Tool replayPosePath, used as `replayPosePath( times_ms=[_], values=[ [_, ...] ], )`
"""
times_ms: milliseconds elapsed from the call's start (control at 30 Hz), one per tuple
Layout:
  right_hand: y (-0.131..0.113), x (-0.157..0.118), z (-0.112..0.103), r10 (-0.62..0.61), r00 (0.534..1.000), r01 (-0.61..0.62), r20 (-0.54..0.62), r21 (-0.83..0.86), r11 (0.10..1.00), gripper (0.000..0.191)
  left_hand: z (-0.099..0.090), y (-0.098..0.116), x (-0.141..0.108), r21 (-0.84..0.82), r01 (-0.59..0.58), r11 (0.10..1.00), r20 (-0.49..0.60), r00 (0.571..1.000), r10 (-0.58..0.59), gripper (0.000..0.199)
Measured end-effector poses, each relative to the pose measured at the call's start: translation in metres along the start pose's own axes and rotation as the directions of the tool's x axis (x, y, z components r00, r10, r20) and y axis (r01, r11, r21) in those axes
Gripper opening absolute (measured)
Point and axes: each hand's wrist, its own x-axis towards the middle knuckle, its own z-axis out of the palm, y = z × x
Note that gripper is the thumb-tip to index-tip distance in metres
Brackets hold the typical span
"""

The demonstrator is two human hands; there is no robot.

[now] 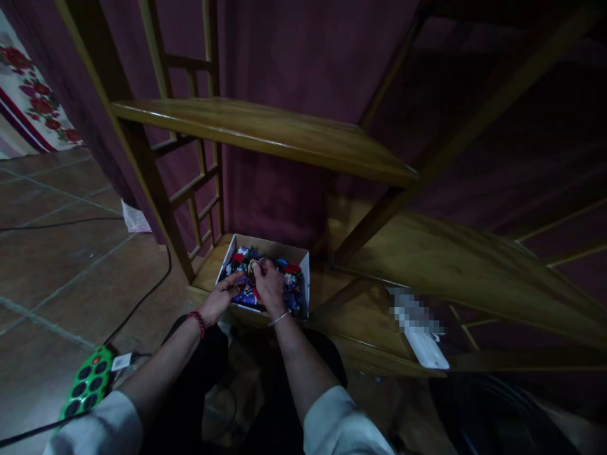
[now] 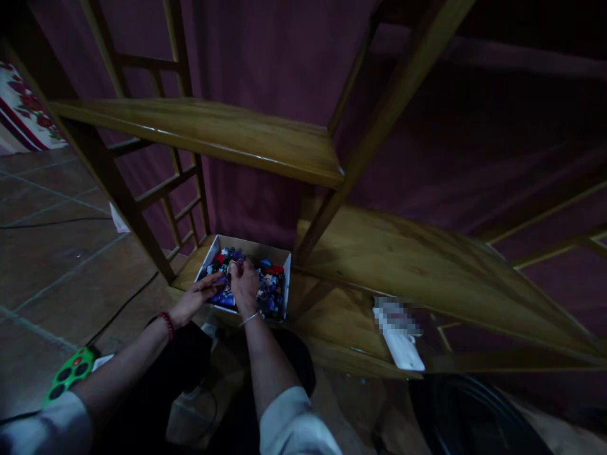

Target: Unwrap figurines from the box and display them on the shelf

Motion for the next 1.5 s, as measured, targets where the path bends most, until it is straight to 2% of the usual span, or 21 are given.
replayPosePath(
  times_ms=[167, 267, 400, 500, 700, 833, 933, 1033, 1100, 1200, 1300, 1400, 1500],
  values=[
    [-0.001, 0.01, 0.004, 0.107, 0.992, -0.107, -0.072, 0.016, 0.994, 0.02, 0.001, -0.005, 0.003, 0.085, -0.08, 0.993, 0.054, 0.996, 0.076, 0.045],
    [0.0, 0.011, 0.004, 0.148, 0.985, -0.14, -0.083, 0.092, 0.986, 0.017, 0.003, -0.006, 0.003, 0.171, -0.145, 0.975, 0.06, 0.989, 0.136, 0.037],
    [0.003, 0.01, 0.005, 0.164, 0.986, -0.158, 0.006, 0.292, 0.943, 0.019, 0.006, -0.008, 0.002, 0.243, -0.19, 0.951, 0.058, 0.982, 0.181, 0.031],
    [0.008, 0.008, 0.004, 0.153, 0.987, -0.16, 0.047, 0.371, 0.915, 0.022, 0.01, -0.012, 0.004, 0.278, -0.211, 0.937, 0.035, 0.977, 0.21, 0.029],
    [0.015, 0.007, -0.001, 0.231, 0.971, -0.171, -0.065, 0.486, 0.857, 0.043, 0.025, -0.019, 0.006, 0.352, -0.301, 0.886, -0.023, 0.944, 0.33, 0.026],
    [0.02, 0.009, -0.004, 0.301, 0.95, -0.198, -0.085, 0.582, 0.789, 0.047, 0.033, -0.016, 0.006, 0.448, -0.348, 0.824, -0.021, 0.917, 0.399, 0.027],
    [0.025, 0.011, -0.008, 0.373, 0.921, -0.215, -0.113, 0.651, 0.728, 0.05, 0.031, -0.011, 0.008, 0.62, -0.307, 0.722, -0.035, 0.909, 0.416, 0.028],
    [0.029, 0.012, -0.013, 0.422, 0.898, -0.228, -0.128, 0.686, 0.691, 0.045, 0.02, -0.007, 0.013, 0.821, -0.21, 0.53, -0.05, 0.9, 0.433, 0.029],
    [0.03, 0.011, -0.018, 0.437, 0.89, -0.24, -0.133, 0.678, 0.695, 0.04, 0.011, -0.005, 0.018, 0.891, -0.179, 0.416, -0.007, 0.913, 0.407, 0.032],
    [0.033, 0.009, -0.025, 0.435, 0.891, -0.257, -0.129, 0.648, 0.717, 0.035, 0.001, -0.006, 0.029, 0.938, -0.161, 0.307, 0.041, 0.931, 0.363, 0.039],
    [0.037, 0.008, -0.032, 0.437, 0.893, -0.265, -0.113, 0.653, 0.71, 0.036, 0.0, -0.007, 0.042, 0.956, -0.197, 0.218, 0.104, 0.921, 0.376, 0.046],
    [0.04, 0.009, -0.038, 0.468, 0.875, -0.265, -0.123, 0.686, 0.678, 0.037, 0.004, -0.005, 0.055, 0.958, -0.255, 0.13, 0.183, 0.895, 0.406, 0.046],
    [0.041, 0.009, -0.044, 0.506, 0.855, -0.271, -0.116, 0.732, 0.625, 0.034, 0.008, 0.0, 0.066, 0.959, -0.276, 0.065, 0.231, 0.894, 0.385, 0.039]
  ],
)
